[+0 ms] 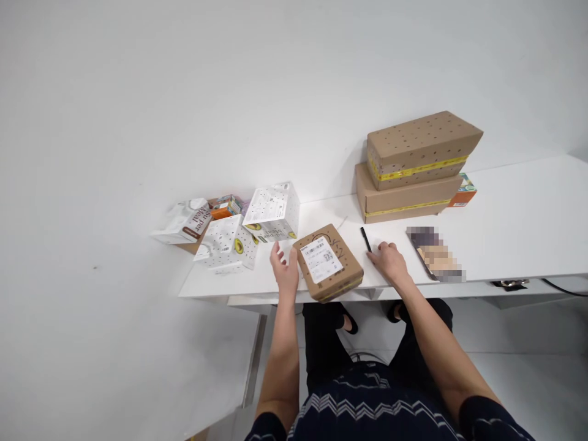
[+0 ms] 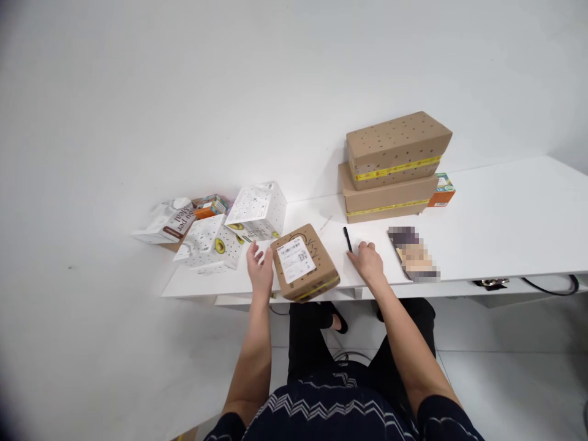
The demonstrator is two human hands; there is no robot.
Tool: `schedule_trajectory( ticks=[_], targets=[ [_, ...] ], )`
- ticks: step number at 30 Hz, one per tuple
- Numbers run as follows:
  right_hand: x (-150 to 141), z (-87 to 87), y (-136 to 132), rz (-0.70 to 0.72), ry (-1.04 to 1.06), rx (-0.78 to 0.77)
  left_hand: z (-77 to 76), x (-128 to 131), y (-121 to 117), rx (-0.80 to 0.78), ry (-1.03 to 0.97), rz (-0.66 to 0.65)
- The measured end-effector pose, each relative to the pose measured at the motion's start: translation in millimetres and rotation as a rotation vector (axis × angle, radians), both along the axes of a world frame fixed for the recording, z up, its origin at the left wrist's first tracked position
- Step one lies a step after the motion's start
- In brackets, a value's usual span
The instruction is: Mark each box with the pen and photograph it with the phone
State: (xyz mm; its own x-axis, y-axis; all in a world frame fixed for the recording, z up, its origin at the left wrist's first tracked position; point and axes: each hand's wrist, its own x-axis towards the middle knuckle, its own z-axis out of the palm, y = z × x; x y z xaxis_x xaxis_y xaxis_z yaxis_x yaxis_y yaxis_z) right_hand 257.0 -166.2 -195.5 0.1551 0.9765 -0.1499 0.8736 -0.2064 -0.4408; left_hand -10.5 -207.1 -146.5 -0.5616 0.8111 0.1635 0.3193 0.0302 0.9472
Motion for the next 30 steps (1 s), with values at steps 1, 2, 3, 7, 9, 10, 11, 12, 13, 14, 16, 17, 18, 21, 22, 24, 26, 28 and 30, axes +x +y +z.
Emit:
schedule_trajectory(
  ticks=[1, 2, 3, 7, 9, 10, 11, 12, 13, 14, 16, 17, 18, 21, 22, 24, 26, 28, 30],
  targets=[
    [-1, 0.1, 1, -0.001, 0.009, -0.004, 4.5, 1, -5, 0.052, 0.049, 0.046],
    [-1, -0.4, 2, -0.005, 0.022, 0.0, 8.2, 4, -12, 0.121, 0.108, 0.056],
    [0, -1.1, 2, -0.009, 0.038, 0.004, 10.9, 9, -21, 0.201, 0.182, 0.04],
    [8, -3.3, 4, -0.018, 0.104, 0.026, 14.4, 38, -63, 0.475, 0.637, -0.149],
    [14, -1.8, 2, -0.022, 0.141, 0.044, 14.6, 51, -77, 0.536, 0.815, -0.224],
    [17, 0.0, 1, -0.03, 0.172, 0.059, 14.8, 56, -80, 0.539, 0.875, -0.245],
    [20, 2.7, -1, -0.05, 0.246, 0.083, 15.0, 60, -81, 0.524, 0.925, -0.257],
    [22, 6.6, -4, -0.085, 0.375, 0.116, 15.2, 64, -79, 0.493, 0.967, -0.268],
    [23, 11.6, -7, -0.128, 0.556, 0.155, 15.2, 67, -77, 0.458, 1.007, -0.277],
    [23, 17.9, -10, -0.174, 0.775, 0.194, 15.0, 71, -73, 0.423, 1.043, -0.286],
    [22, 33.6, -16, -0.232, 1.199, 0.26, 13.5, 78, -65, 0.372, 1.092, -0.3],
    [21, 42.4, -19, -0.235, 1.338, 0.29, 12.3, 82, -61, 0.359, 1.108, -0.303],
    [19, 51.3, -21, -0.229, 1.429, 0.326, 10.8, 86, -58, 0.351, 1.125, -0.305],
    [10, 74.3, -27, -0.188, 1.484, 0.479, 6.7, 97, -52, 0.354, 1.165, -0.303],
    [6, 79.9, -28, -0.17, 1.454, 0.53, 5.7, 99, -52, 0.356, 1.168, -0.302],
    [-4, 88.3, -29, -0.107, 1.385, 0.582, 4.3, 101, -52, 0.358, 1.159, -0.299],
    [-15, 93.7, -29, -0.025, 1.342, 0.562, 3.0, 101, -53, 0.357, 1.148, -0.296],
    [-28, 97.0, -27, 0.059, 1.305, 0.507, 1.2, 99, -54, 0.357, 1.142, -0.297],
    [-40, 97.9, -24, 0.121, 1.244, 0.465, -1.3, 98, -54, 0.36, 1.138, -0.296]
  ],
)
